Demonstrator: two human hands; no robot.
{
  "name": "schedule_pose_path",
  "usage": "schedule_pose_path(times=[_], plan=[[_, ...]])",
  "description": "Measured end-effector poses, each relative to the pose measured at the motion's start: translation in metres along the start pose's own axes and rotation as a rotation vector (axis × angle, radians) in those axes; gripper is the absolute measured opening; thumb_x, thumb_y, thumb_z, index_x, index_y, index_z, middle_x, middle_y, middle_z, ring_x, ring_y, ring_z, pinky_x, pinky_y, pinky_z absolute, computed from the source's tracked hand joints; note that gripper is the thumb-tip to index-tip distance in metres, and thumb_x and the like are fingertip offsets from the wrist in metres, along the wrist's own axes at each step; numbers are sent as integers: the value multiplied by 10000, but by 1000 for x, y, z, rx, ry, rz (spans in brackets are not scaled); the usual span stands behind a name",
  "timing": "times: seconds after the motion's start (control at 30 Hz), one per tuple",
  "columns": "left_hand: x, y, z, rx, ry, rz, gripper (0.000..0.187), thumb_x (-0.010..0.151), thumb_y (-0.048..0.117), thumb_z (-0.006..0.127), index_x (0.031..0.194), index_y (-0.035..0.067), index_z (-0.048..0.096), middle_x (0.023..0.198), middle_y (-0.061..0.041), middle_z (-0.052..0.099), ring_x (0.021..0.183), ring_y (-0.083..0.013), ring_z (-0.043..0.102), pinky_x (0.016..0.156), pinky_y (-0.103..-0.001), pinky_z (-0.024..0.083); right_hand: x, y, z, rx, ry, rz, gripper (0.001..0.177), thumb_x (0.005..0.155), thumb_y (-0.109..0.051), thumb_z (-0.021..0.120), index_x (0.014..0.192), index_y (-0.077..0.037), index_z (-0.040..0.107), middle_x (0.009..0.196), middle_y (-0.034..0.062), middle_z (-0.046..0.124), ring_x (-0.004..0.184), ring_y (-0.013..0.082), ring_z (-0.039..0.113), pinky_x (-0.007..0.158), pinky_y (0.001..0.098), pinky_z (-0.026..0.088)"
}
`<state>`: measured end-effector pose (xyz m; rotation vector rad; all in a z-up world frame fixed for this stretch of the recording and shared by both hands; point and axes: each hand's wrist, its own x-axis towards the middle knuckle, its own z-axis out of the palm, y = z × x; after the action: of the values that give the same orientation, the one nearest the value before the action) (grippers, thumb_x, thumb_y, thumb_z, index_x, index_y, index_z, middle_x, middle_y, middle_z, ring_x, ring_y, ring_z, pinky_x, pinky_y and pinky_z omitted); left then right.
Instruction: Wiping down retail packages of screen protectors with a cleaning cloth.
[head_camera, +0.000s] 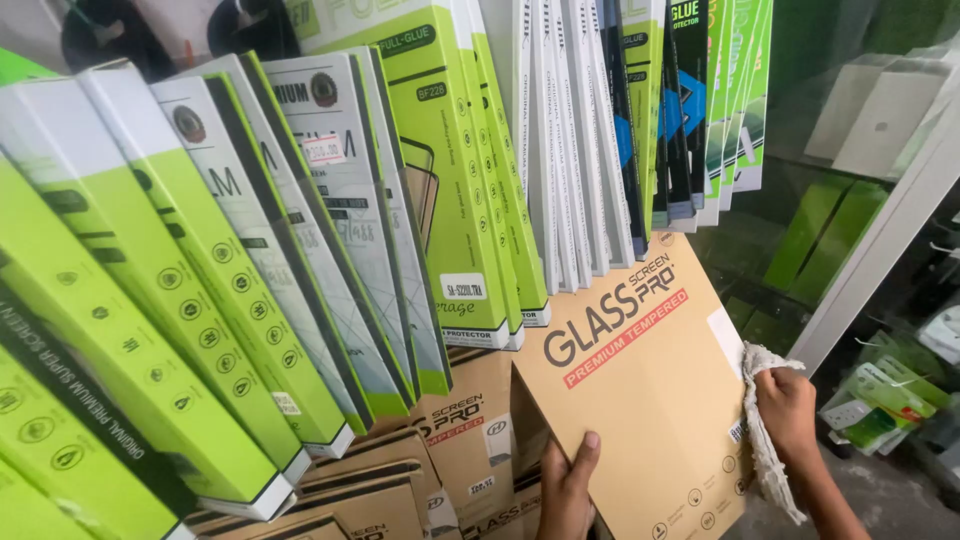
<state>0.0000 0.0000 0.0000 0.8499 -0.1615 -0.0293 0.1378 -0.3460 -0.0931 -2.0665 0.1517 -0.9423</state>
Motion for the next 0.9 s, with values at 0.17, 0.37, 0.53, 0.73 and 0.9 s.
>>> schedule_pose_path(times=[0.17,0.37,0.53,0.73,0.9], plan=[[3,-7,-16,89,-27,57,469,981,241,625,1320,-71,537,1208,-191,680,1093,-210,674,923,-332,556,-4,1,0,-2,30,50,325,997,-86,581,757,121,510,547,173,409,575,140,392,520,399,361],[14,-17,-38,211,-38,35,442,975,302,644,1192,-81,609,1033,-140,726,923,-164,709,799,-306,569,-3,13,16,9,102,11,360,1013,-63,591,723,121,483,502,150,380,564,129,371,503,389,331],[20,-25,-43,304,-26,13,452,989,338,659,1062,-108,665,875,-161,721,773,-171,692,683,-303,551,4,26,31,12,133,7,389,1018,-51,592,694,126,467,504,145,377,547,126,369,491,384,318],[29,-28,-45,300,38,-24,424,962,344,677,1046,-71,662,910,-129,725,799,-149,687,707,-292,551,0,38,38,0,163,7,430,1023,-35,593,656,132,444,507,139,374,523,122,368,475,378,301],[30,-35,-66,289,132,104,389,967,321,678,1082,-46,624,957,-137,719,859,-175,693,790,-322,593,-27,15,54,82,252,-30,415,1041,-17,561,662,110,449,516,104,376,514,103,364,515,377,291]])
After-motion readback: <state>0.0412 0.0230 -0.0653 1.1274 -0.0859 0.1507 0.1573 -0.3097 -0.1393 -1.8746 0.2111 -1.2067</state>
